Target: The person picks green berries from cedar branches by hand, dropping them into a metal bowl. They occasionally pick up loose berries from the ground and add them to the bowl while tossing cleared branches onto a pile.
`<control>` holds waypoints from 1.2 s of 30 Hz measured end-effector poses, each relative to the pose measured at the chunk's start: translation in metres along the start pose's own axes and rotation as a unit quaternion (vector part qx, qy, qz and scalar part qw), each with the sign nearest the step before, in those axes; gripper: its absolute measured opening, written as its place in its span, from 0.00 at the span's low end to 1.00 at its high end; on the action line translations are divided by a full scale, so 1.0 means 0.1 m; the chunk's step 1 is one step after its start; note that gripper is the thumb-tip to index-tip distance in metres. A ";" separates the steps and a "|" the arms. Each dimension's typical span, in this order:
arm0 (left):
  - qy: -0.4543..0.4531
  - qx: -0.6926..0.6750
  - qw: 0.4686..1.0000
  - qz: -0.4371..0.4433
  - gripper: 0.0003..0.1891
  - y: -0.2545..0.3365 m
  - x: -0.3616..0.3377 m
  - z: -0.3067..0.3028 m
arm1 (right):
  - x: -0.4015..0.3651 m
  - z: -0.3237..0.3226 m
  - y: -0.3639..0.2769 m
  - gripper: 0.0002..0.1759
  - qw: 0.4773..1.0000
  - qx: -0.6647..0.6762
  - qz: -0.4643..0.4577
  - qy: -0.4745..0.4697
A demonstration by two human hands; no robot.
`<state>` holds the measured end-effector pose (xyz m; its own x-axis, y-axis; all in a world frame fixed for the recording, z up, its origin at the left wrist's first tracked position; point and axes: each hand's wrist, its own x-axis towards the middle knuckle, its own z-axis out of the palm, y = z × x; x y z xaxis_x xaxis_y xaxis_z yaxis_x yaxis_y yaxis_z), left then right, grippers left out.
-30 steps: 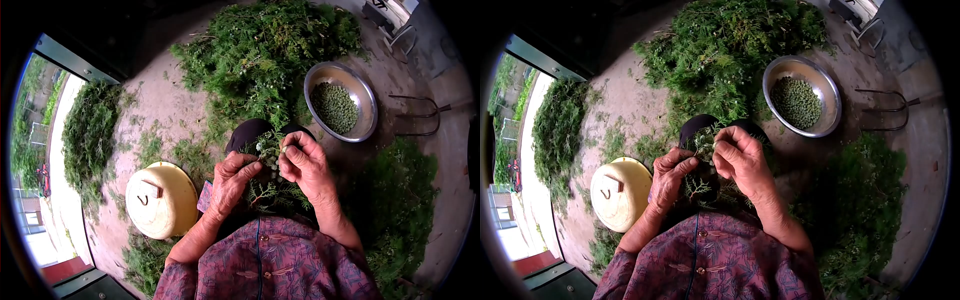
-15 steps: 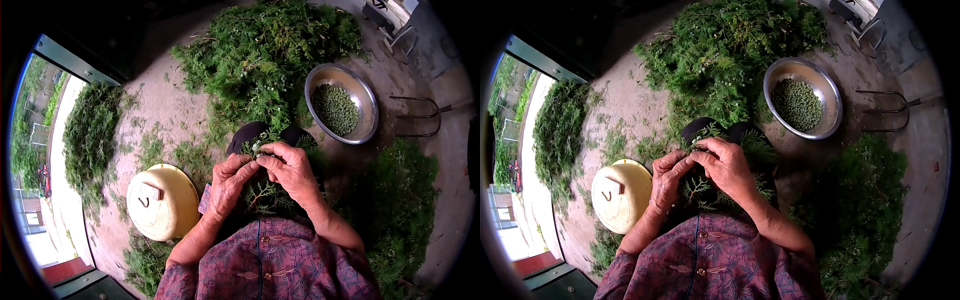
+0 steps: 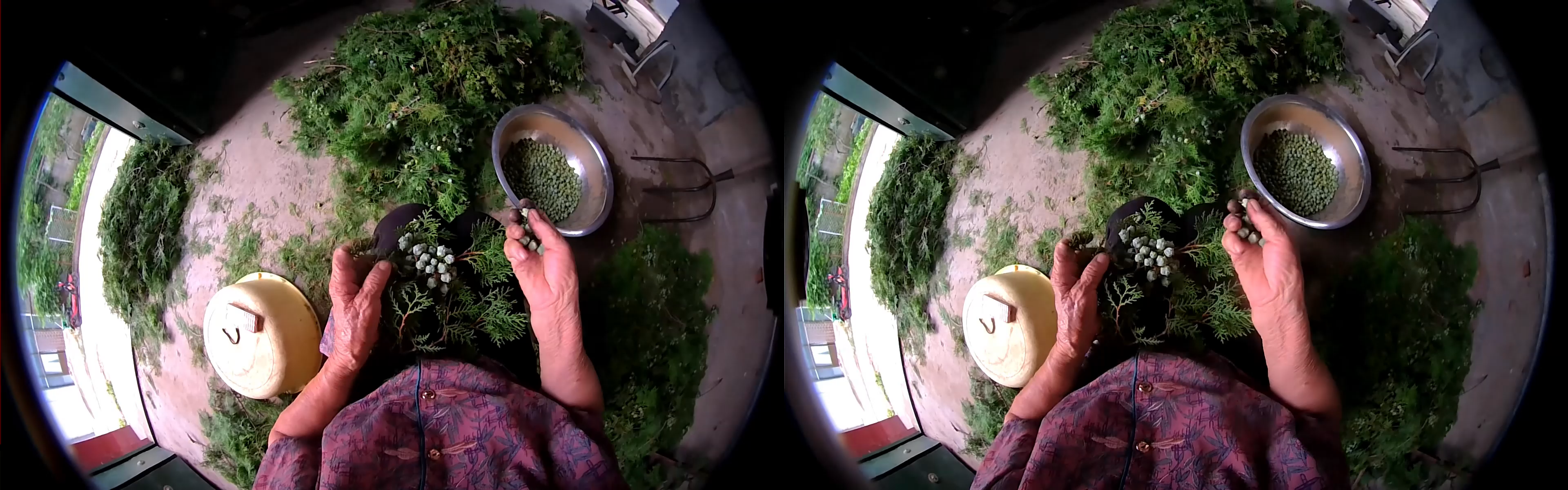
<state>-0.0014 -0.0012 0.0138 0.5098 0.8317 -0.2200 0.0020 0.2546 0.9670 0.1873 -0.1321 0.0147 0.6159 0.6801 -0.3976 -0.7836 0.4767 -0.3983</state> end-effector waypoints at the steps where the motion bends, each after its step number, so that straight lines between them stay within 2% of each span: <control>1: 0.009 0.046 0.999 0.024 0.07 0.00 0.00 -0.01 | 0.10 -0.10 -0.11 0.08 0.999 0.030 -0.017 0.039; 2: 0.000 0.035 0.999 0.028 0.07 -0.02 0.00 -0.02 | 0.25 -0.29 -0.26 0.08 0.996 0.069 -0.016 0.061; 3: -0.005 0.125 0.988 0.086 0.08 -0.04 0.01 -0.04 | 0.37 -0.31 -0.41 0.11 0.985 0.110 -0.053 0.121; 4: -0.011 0.213 0.966 0.143 0.10 -0.09 0.03 -0.08 | 0.44 -0.25 -0.52 0.12 0.981 0.112 -0.095 0.131; 5: -0.018 0.296 0.933 0.202 0.11 -0.12 0.07 -0.10 | 0.50 -0.19 -0.65 0.14 0.974 0.114 -0.138 0.139; 7: -0.010 0.487 0.827 0.280 0.16 -0.04 0.04 -0.04 | 0.66 -0.26 -0.93 0.15 0.971 0.066 -0.193 0.125; 9: 0.005 0.589 0.718 0.370 0.17 0.06 0.01 0.06 | 0.79 -0.38 -1.17 0.20 0.961 0.027 -0.236 0.138; 11: -0.086 0.579 0.705 0.401 0.17 0.04 0.03 0.04 | 0.91 -0.59 -1.40 0.22 0.956 0.003 -0.252 0.149; 12: -0.133 0.530 0.730 0.411 0.18 0.02 0.05 0.04 | 0.95 -0.63 -1.48 0.22 0.951 0.019 -0.253 0.176; 13: -0.163 0.522 0.729 0.412 0.17 0.04 0.06 0.03 | 0.97 -0.66 -1.54 0.22 0.945 0.035 -0.254 0.203; 15: -0.192 0.498 0.751 0.389 0.14 0.05 0.06 -0.01 | 0.95 -0.70 -1.61 0.22 0.925 0.043 -0.283 0.251; 18: -0.193 0.434 0.835 0.278 0.12 0.14 0.00 0.00 | 0.96 -0.88 -1.70 0.21 0.916 0.053 -0.282 0.281; 20: -0.208 0.436 0.826 0.290 0.12 0.18 -0.03 -0.03 | 0.98 -1.02 -1.72 0.18 0.925 0.057 -0.261 0.271; 23: -0.208 0.456 0.816 0.287 0.13 0.18 -0.08 -0.07 | 0.89 -0.85 -1.41 0.14 0.956 0.047 -0.213 0.196; 25: -0.204 0.493 0.794 0.291 0.13 0.19 -0.13 -0.06 | 0.65 -0.62 -1.05 0.11 0.981 -0.065 -0.178 0.052; 26: -0.177 0.514 0.775 0.322 0.12 0.12 -0.15 -0.07 | 0.51 -0.44 -0.86 0.11 0.980 -0.107 -0.168 0.011; 29: -0.138 0.512 0.806 0.265 0.14 0.01 -0.16 -0.10 | 0.12 -0.02 -0.35 0.10 0.966 -0.217 -0.122 -0.071; 30: -0.116 0.506 0.808 0.279 0.16 -0.03 -0.15 -0.10 | 0.02 0.04 -0.20 0.09 0.956 -0.258 -0.112 -0.082; 33: -0.093 0.473 0.845 0.231 0.16 -0.04 -0.18 -0.10 | -0.26 0.14 0.16 0.08 0.910 -0.384 -0.081 -0.130; 35: -0.100 0.431 0.881 0.168 0.18 0.00 -0.17 -0.11 | -0.38 0.18 0.31 0.07 0.820 -0.521 -0.117 -0.206; 36: -0.103 0.409 0.896 0.136 0.18 0.01 -0.16 -0.12 | -0.42 0.20 0.41 0.07 0.772 -0.563 -0.183 -0.231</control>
<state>-0.0196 -0.0081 0.0164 0.7353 0.6775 -0.0152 0.4409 -0.4613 0.7699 0.1280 -0.1300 0.0314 0.4814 0.8643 0.1454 0.1634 0.0745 -0.9837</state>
